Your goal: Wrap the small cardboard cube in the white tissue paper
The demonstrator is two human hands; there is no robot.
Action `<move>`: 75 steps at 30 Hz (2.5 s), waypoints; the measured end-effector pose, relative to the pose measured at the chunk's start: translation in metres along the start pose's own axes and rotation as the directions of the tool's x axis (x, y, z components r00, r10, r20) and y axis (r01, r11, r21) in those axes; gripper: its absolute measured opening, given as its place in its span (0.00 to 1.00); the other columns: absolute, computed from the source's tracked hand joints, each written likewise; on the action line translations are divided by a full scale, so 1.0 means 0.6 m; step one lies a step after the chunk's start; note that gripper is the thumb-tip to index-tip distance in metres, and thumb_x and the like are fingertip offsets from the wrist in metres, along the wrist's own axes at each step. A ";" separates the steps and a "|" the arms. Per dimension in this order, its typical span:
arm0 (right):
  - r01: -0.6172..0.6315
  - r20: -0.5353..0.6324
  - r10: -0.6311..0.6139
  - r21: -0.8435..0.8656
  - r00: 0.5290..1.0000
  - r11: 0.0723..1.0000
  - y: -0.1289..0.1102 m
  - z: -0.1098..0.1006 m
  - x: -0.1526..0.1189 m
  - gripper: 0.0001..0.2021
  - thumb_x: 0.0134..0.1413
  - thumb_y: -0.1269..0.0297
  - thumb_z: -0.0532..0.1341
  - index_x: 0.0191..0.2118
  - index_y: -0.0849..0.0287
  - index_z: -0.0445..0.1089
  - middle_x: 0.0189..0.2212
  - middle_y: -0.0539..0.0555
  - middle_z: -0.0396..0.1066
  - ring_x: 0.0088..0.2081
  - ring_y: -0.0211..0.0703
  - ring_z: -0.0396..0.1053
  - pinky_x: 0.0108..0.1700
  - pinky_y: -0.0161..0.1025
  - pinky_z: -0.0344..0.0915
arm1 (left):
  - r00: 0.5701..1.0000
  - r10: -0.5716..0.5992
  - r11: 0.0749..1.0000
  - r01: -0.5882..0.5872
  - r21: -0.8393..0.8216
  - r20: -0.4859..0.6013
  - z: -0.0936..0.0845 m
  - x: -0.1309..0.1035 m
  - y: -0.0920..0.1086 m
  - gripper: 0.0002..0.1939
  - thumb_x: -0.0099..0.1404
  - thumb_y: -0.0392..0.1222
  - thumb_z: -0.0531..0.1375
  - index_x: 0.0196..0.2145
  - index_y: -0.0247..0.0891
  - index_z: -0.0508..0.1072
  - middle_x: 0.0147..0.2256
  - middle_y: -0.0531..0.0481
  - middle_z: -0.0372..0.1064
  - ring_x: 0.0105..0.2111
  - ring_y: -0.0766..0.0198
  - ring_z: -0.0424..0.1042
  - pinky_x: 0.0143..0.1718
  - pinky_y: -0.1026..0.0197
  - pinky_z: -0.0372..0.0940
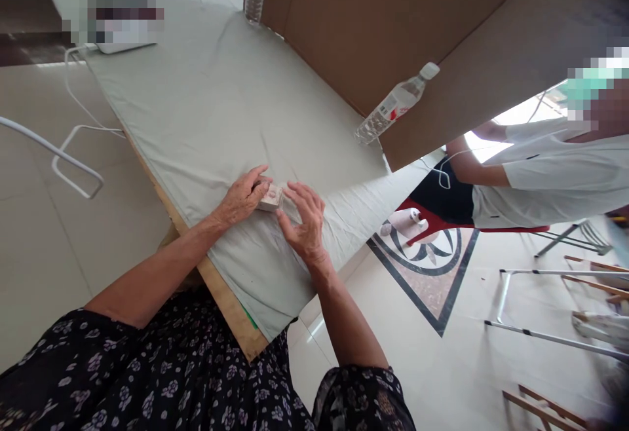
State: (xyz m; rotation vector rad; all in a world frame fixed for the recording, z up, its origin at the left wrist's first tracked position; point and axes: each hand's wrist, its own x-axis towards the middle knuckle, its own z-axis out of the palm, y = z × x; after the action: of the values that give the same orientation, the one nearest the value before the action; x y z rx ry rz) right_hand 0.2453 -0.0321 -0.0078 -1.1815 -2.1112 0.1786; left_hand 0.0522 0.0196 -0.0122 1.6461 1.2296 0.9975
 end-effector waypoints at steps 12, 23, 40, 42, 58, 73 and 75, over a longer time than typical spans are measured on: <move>-0.049 0.215 0.023 0.118 0.976 0.992 0.063 0.016 0.056 0.45 0.55 0.44 0.70 0.73 0.52 0.53 0.69 0.63 0.64 0.70 0.62 0.61 0.69 0.61 0.58 | 0.998 -0.054 0.958 0.061 -0.281 0.031 -0.022 0.002 -0.004 0.47 0.54 0.46 0.64 0.70 0.34 0.58 0.59 0.36 0.72 0.54 0.48 0.74 0.58 0.44 0.68; -0.172 0.146 0.146 0.184 0.978 0.968 0.054 0.026 0.064 0.33 0.60 0.53 0.67 0.68 0.53 0.62 0.62 0.61 0.73 0.63 0.58 0.69 0.65 0.58 0.63 | 0.991 0.079 0.993 -0.087 -0.074 -0.110 -0.012 0.003 -0.003 0.42 0.56 0.42 0.63 0.68 0.35 0.62 0.57 0.38 0.74 0.58 0.50 0.73 0.63 0.44 0.65; -0.094 -0.064 0.100 0.089 0.993 0.992 0.049 0.007 0.065 0.10 0.68 0.58 0.62 0.49 0.50 0.78 0.57 0.57 0.77 0.60 0.51 0.72 0.64 0.54 0.65 | 0.992 0.067 0.997 -0.071 -0.041 -0.104 -0.010 -0.003 -0.012 0.42 0.57 0.46 0.64 0.68 0.34 0.62 0.60 0.33 0.71 0.62 0.45 0.70 0.64 0.40 0.66; -0.081 -0.017 0.081 0.021 0.997 0.997 0.050 0.004 0.074 0.09 0.68 0.59 0.63 0.47 0.49 0.79 0.57 0.56 0.77 0.60 0.51 0.72 0.63 0.54 0.65 | 0.993 0.056 0.998 -0.060 -0.035 -0.104 -0.009 -0.003 -0.011 0.42 0.58 0.47 0.64 0.68 0.33 0.62 0.60 0.33 0.70 0.61 0.45 0.71 0.64 0.41 0.66; -0.075 0.045 0.077 -0.031 0.996 0.997 0.053 0.002 0.168 0.10 0.72 0.63 0.51 0.42 0.53 0.68 0.55 0.60 0.75 0.59 0.51 0.69 0.59 0.50 0.62 | 0.975 0.190 0.981 -0.192 -0.002 -0.115 0.001 -0.001 -0.011 0.40 0.60 0.42 0.66 0.68 0.39 0.62 0.57 0.39 0.69 0.57 0.53 0.71 0.58 0.49 0.70; -0.219 0.031 0.217 0.051 0.976 0.974 0.136 0.008 0.303 0.06 0.66 0.66 0.58 0.34 0.54 0.67 0.47 0.56 0.76 0.50 0.48 0.71 0.58 0.50 0.65 | 0.996 -0.019 0.972 0.038 -0.231 0.082 -0.008 0.003 0.006 0.39 0.57 0.55 0.68 0.62 0.35 0.68 0.52 0.38 0.74 0.51 0.50 0.75 0.56 0.46 0.69; -0.294 -0.034 0.299 0.112 0.954 0.949 0.136 0.002 0.285 0.06 0.66 0.64 0.57 0.35 0.54 0.66 0.40 0.54 0.76 0.44 0.45 0.72 0.53 0.46 0.67 | 0.994 -0.046 0.962 0.072 -0.264 0.101 -0.009 0.007 0.001 0.41 0.56 0.55 0.68 0.62 0.33 0.69 0.53 0.36 0.74 0.52 0.49 0.75 0.56 0.45 0.69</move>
State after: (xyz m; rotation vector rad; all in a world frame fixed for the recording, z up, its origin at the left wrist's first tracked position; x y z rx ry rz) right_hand 0.2433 0.1507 0.0427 -1.4195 -1.8472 0.3886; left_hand 0.0482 0.0245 -0.0093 1.4213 1.0262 0.9904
